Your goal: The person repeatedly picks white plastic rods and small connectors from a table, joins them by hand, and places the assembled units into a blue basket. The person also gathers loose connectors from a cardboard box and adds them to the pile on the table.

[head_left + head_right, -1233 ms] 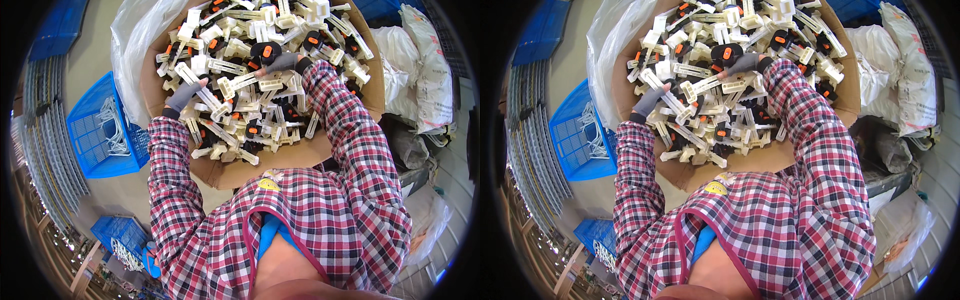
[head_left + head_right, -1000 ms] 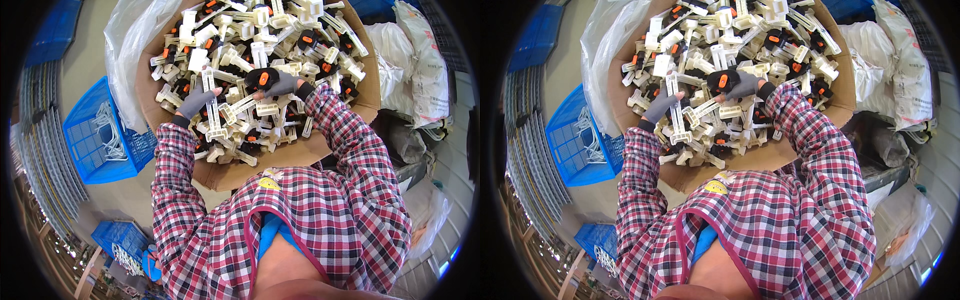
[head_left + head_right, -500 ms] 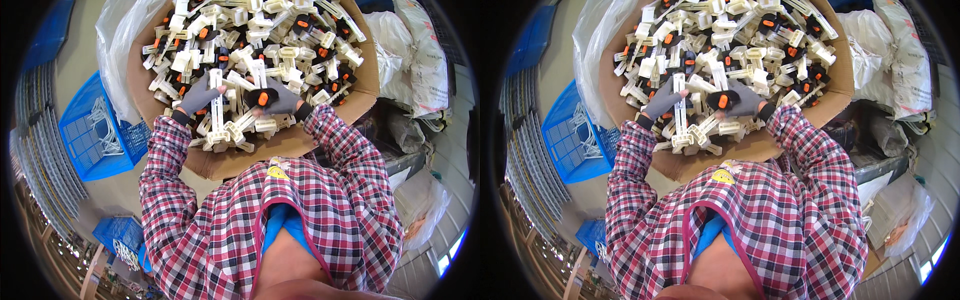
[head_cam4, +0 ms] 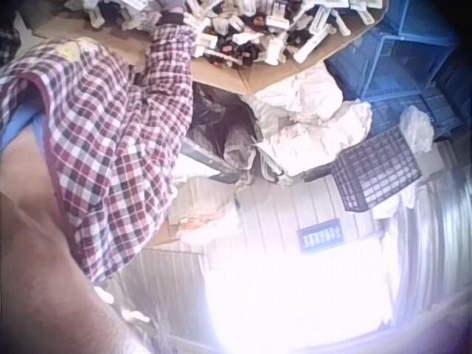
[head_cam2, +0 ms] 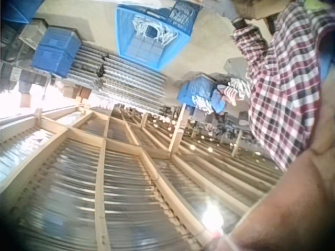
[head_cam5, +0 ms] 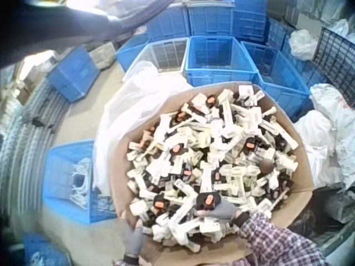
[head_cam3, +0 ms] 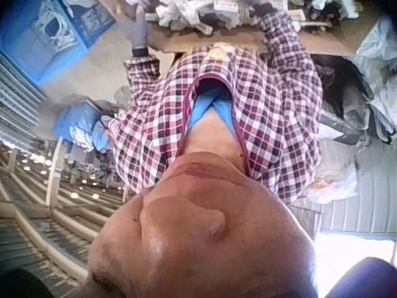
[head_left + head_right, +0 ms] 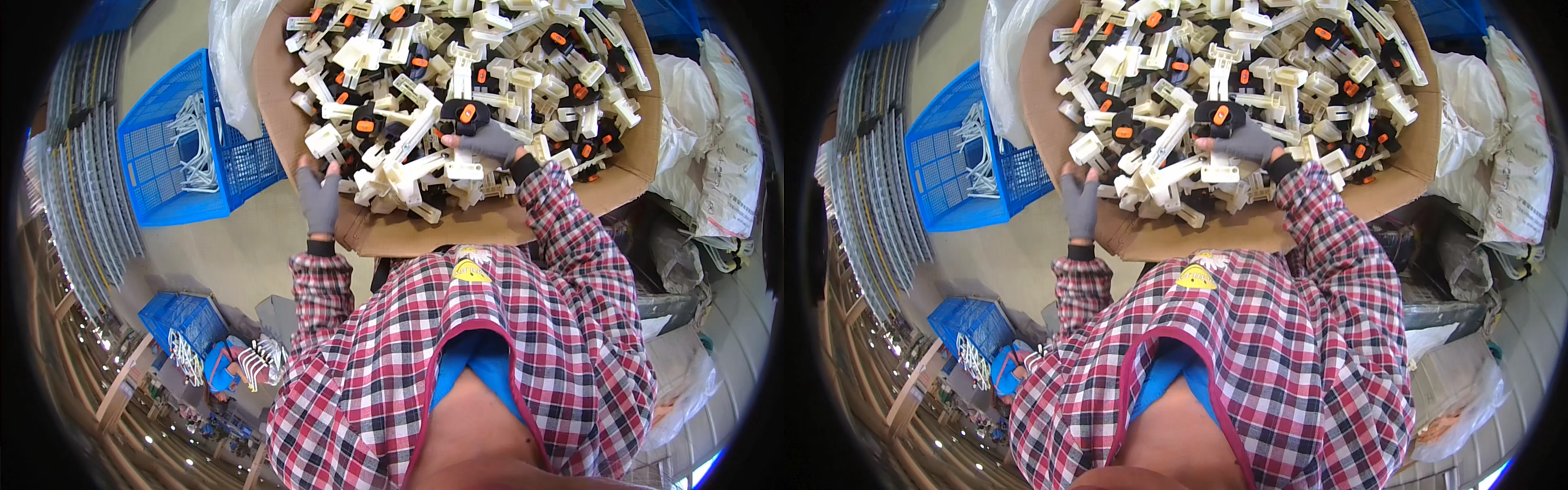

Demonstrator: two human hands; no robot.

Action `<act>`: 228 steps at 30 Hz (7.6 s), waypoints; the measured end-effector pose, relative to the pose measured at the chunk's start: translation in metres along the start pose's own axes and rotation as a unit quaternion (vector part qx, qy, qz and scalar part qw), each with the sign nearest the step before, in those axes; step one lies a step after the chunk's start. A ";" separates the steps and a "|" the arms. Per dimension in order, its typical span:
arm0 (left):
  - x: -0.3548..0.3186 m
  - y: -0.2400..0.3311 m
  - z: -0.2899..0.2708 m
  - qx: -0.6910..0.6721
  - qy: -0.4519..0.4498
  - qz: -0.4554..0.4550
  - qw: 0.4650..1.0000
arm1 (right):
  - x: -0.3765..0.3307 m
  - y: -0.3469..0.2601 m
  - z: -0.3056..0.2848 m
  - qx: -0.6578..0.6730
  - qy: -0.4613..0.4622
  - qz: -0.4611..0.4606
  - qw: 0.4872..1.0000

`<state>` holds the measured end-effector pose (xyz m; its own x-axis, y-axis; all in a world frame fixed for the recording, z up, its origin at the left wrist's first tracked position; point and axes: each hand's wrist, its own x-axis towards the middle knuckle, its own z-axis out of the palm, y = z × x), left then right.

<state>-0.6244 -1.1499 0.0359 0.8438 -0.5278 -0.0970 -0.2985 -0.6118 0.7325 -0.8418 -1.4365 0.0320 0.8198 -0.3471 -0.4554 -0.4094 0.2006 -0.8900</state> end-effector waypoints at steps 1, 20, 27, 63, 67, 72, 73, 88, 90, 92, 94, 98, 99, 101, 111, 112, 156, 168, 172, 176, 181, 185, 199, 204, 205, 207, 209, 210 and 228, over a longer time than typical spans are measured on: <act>0.001 -0.017 0.011 -0.017 -0.043 -0.037 0.998 | 0.003 0.005 -0.004 -0.017 -0.029 0.071 0.997; 0.097 -0.042 0.025 -0.021 -0.415 -0.175 0.892 | 0.040 0.018 -0.004 -0.189 -0.126 0.101 0.969; 0.090 0.013 0.011 -0.198 -0.482 -0.207 0.828 | 0.026 0.011 -0.006 -0.095 -0.147 0.111 0.978; 0.163 0.270 0.086 0.095 -0.614 0.170 0.765 | 0.018 0.071 -0.038 0.212 0.144 -0.235 0.938; 0.171 0.354 0.096 0.211 -0.559 0.287 0.749 | 0.013 0.020 -0.053 0.323 0.196 -0.220 0.899; 0.166 0.468 0.131 0.314 -0.557 0.374 0.671 | -0.043 -0.038 -0.066 0.412 0.277 -0.213 0.842; 0.146 0.494 0.147 0.297 -0.587 0.396 0.641 | -0.040 -0.022 -0.083 0.335 0.319 -0.259 0.848; 0.105 0.540 0.271 0.313 -0.652 0.519 0.455 | -0.102 0.013 -0.101 0.560 0.340 -0.313 0.688; 0.113 0.558 0.307 0.255 -0.654 0.626 0.340 | -0.096 0.026 -0.117 0.507 0.410 -0.302 0.695; 0.080 0.586 0.307 0.317 -0.638 0.617 0.334 | -0.079 0.056 -0.126 0.322 0.454 -0.296 0.777; 0.025 0.548 0.328 0.392 -0.650 0.540 0.364 | -0.122 0.086 -0.098 0.402 0.486 -0.280 0.724; -0.027 0.585 0.351 0.443 -0.579 0.608 0.316 | -0.150 0.091 -0.116 0.508 0.489 -0.325 0.631; -0.037 0.588 0.337 0.421 -0.608 0.590 0.324 | -0.159 0.081 -0.111 0.569 0.467 -0.336 0.588; -0.054 0.597 0.336 0.414 -0.606 0.592 0.334 | -0.175 0.077 -0.114 0.500 0.528 -0.307 0.614; -0.093 0.631 0.297 0.394 -0.526 0.691 0.302 | -0.230 0.039 -0.107 0.481 0.578 -0.324 0.575; -0.085 0.632 0.306 0.366 -0.537 0.688 0.324 | -0.229 0.042 -0.115 0.501 0.558 -0.321 0.579; 0.284 -0.098 0.205 -0.026 -0.377 -0.084 0.922 | -0.220 0.224 -0.122 -0.194 0.601 0.181 0.754; 0.156 -0.036 0.233 -0.306 -0.379 -0.134 0.863 | -0.214 0.193 -0.069 -0.152 0.735 0.025 0.661; 0.138 0.010 0.217 -0.056 -0.071 0.098 0.991 | -0.241 0.192 -0.040 -0.178 0.786 -0.035 0.591; 0.174 0.047 0.223 -0.181 -0.079 0.214 0.957 | -0.247 0.197 0.030 -0.215 0.579 0.101 0.780; 0.240 0.097 0.251 0.056 -0.055 0.448 0.890 | -0.227 0.192 0.041 -0.324 0.373 0.111 0.862; 0.243 0.164 0.273 0.176 -0.141 0.381 0.897 | -0.213 0.215 0.036 -0.457 0.373 0.003 0.807; 0.257 0.226 0.111 0.005 -0.500 0.301 0.812 | -0.210 0.262 0.040 -0.470 0.409 0.037 0.781; 0.204 0.272 -0.028 0.079 -0.379 0.387 0.837 | -0.238 0.253 0.038 -0.165 0.645 0.056 0.744; 0.197 0.276 -0.050 0.075 -0.357 0.400 0.841 | -0.243 0.246 0.033 -0.006 0.654 0.004 0.757; 0.189 0.279 -0.084 0.049 -0.315 0.403 0.858 | -0.254 0.235 0.021 0.245 0.616 -0.112 0.740; 0.188 0.291 -0.102 0.043 -0.296 0.415 0.859 | -0.258 0.238 0.010 0.434 0.552 -0.247 0.668; 0.188 0.295 -0.112 0.034 -0.305 0.455 0.836 | -0.259 0.227 0.009 0.475 0.538 -0.264 0.645; 0.214 0.258 0.103 -0.231 -0.517 0.290 0.771 | -0.252 0.198 -0.047 0.467 0.518 -0.298 0.652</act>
<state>-0.5669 -1.4814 0.1348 -0.2499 -0.9679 0.0264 -0.0986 0.0526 0.9937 -1.1487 -1.3527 -0.0306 -0.1861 -0.9540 -0.2352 0.6768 0.0490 -0.7345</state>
